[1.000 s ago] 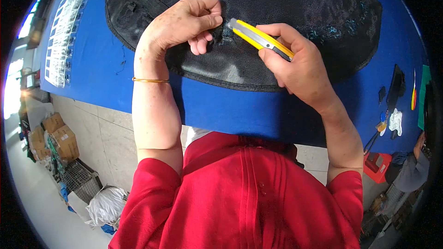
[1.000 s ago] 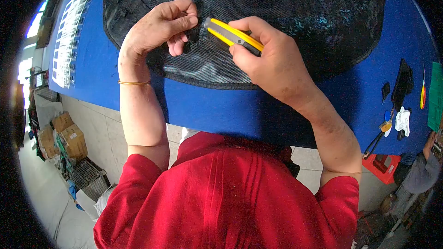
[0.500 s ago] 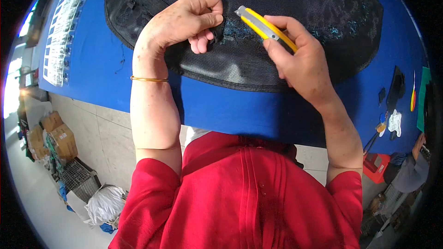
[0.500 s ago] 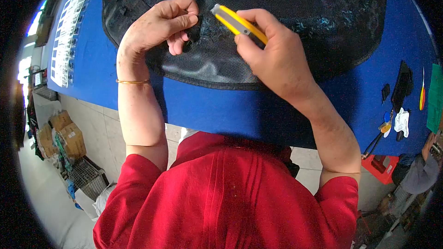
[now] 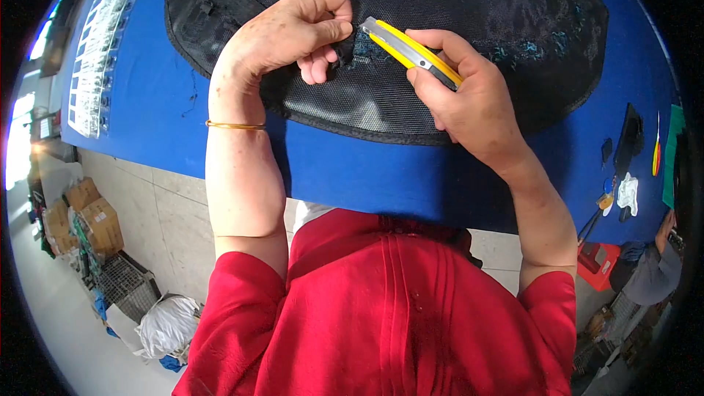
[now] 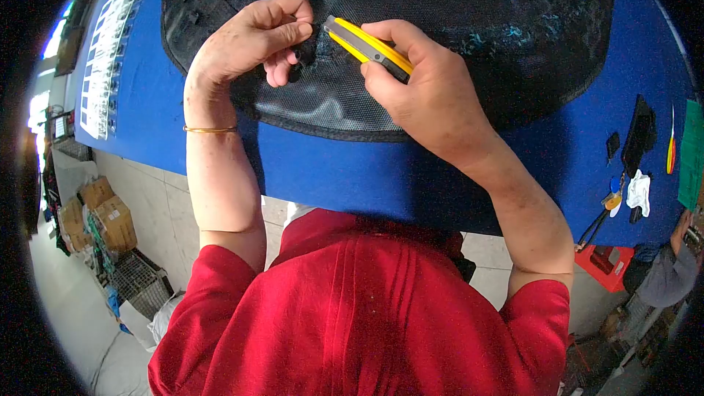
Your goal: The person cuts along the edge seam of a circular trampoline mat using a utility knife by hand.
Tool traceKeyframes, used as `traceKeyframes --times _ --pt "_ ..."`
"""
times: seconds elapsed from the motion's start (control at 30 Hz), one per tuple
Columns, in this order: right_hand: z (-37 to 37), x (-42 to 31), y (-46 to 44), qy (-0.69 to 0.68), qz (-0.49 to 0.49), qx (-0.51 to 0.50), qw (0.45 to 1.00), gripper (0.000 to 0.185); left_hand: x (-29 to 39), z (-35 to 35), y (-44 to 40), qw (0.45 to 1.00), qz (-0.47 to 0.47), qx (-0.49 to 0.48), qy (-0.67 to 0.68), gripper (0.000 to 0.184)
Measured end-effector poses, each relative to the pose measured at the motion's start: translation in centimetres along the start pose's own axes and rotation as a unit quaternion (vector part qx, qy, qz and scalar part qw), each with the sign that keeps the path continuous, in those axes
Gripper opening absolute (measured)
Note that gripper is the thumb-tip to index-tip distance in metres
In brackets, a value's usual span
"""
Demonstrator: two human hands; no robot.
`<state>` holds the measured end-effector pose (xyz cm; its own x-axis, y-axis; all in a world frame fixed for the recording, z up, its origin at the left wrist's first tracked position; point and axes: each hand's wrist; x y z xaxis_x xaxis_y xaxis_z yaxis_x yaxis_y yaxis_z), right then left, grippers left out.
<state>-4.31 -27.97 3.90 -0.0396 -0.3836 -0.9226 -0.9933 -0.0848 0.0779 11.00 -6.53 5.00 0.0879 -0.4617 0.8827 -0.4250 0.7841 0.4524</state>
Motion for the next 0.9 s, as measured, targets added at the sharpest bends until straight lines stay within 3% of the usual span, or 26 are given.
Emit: traceKeyframes --times 0.9 --pt "0.13 -0.20 0.43 0.045 -0.037 -0.034 0.998 0.032 -0.25 -0.29 0.00 1.000 -0.003 -0.010 -0.011 0.014"
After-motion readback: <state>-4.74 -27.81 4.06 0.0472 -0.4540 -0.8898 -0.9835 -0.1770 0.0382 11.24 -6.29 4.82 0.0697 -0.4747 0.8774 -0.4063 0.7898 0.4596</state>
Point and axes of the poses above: each hand's wrist, its own y-axis away from the middle knuckle, its own z-axis out of the palm, x = y × z, and after that the axes turned 10 degrees about -x, right-handed
